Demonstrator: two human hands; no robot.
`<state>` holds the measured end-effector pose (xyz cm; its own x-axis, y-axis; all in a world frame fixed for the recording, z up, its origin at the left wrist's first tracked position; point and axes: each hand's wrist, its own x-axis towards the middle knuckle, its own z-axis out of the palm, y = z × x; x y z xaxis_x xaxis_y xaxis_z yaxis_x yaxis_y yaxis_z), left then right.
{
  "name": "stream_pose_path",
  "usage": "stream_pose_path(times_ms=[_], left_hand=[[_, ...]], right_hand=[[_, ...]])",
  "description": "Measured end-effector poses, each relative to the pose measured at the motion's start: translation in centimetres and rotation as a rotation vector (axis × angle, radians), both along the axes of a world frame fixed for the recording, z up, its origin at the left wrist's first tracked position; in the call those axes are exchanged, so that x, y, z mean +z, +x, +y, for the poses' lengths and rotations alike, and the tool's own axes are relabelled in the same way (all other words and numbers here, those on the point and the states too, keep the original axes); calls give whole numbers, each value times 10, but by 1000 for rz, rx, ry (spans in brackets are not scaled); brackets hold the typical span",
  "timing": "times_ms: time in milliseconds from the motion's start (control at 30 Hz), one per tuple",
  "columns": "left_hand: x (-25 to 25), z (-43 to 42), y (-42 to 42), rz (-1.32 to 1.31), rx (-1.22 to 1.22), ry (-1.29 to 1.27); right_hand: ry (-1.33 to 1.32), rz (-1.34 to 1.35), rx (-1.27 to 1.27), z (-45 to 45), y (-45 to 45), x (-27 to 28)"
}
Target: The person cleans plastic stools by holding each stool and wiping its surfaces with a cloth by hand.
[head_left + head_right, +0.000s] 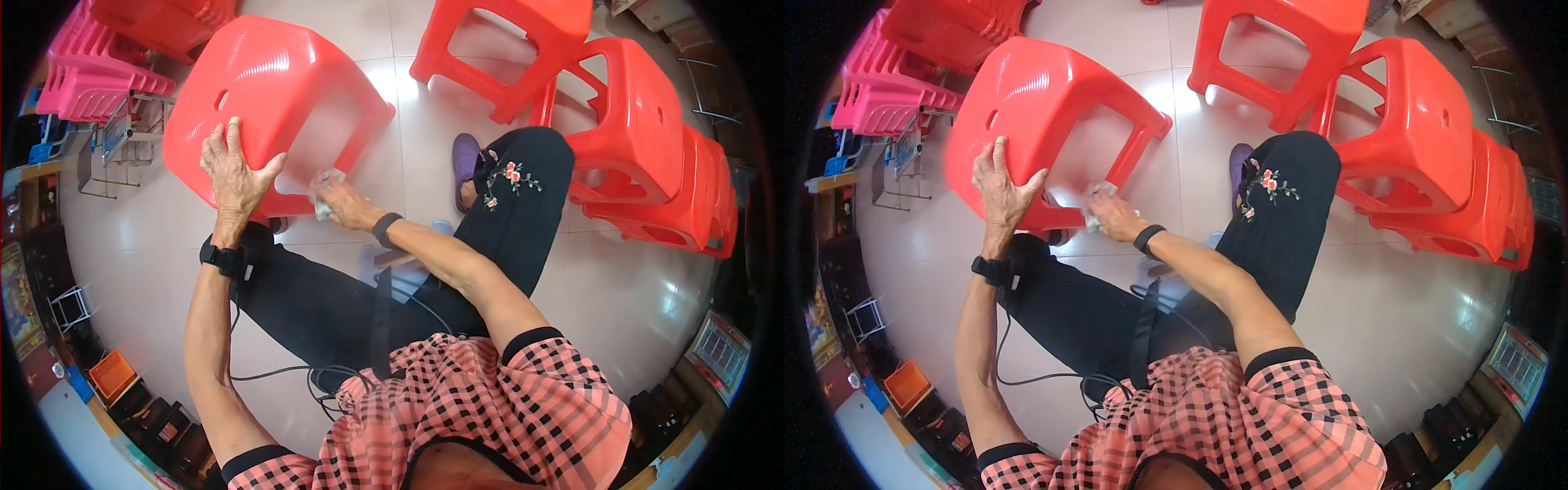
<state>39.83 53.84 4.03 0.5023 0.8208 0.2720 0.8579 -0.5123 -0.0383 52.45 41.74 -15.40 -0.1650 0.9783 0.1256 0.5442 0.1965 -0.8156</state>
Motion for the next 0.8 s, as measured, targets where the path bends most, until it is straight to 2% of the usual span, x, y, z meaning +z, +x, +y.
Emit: stream_pose_path(times_ms=[100,167,333,400,467,600,633,800], left_hand=[[2,0,2,44,14,2],[-2,4,-2,56,18,2],[-12,14,-9,66,-19,-4],[-14,20,-13,68,-40,-3],[-15,26,-15,75,-61,-9],[-15,34,-23,106,-76,-33],[-13,34,-24,110,-53,-61],[-18,41,-34,103,-14,-84]], right_hand=[[-200,-56,72,19,27,0],[-370,-158,180,47,54,37],[-16,-367,141,79,142,139],[104,-261,17,73,177,163],[76,-211,-136,54,199,184],[-52,-63,-319,33,231,163],[-136,-56,-334,26,234,161],[-153,81,-336,21,243,156]])
